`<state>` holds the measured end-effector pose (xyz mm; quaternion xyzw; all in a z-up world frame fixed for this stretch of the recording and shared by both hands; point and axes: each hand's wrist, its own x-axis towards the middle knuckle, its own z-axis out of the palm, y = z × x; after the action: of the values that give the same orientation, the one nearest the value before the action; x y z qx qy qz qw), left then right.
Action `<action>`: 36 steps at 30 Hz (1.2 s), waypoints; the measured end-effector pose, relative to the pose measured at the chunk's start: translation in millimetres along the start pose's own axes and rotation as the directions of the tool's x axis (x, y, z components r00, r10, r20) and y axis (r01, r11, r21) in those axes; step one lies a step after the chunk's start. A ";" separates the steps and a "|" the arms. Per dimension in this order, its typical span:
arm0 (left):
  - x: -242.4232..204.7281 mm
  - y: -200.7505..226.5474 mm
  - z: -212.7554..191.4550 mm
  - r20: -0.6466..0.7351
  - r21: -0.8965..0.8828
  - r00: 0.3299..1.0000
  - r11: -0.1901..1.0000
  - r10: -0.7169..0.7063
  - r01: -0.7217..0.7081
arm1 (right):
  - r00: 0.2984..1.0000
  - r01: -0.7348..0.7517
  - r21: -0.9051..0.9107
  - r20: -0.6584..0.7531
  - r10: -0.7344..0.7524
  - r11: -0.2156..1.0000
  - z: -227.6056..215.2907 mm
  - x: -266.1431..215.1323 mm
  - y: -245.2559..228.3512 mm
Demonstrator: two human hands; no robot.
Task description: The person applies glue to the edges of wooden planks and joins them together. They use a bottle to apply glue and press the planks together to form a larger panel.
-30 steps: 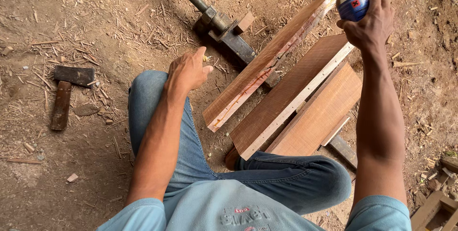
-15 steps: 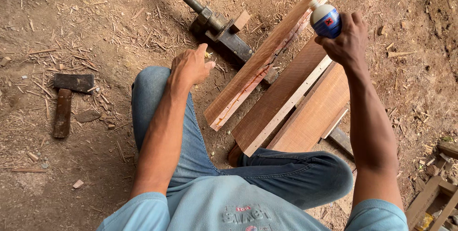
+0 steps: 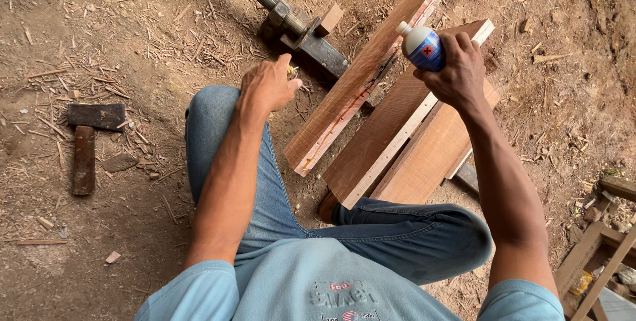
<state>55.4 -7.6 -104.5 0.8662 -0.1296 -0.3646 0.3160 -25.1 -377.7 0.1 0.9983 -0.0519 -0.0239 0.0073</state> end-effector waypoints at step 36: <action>10.0 10.8 -3.6 0.034 0.040 0.997 0.996 0.074 -0.076 | 0.962 0.182 0.083 0.190 -0.194 0.980 9.5 -92.6 -97.9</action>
<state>65.0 -18.8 -101.2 0.8610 -0.1747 -0.3639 0.3095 -107.4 -270.8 -6.7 0.9912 0.0419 -0.1214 -0.0325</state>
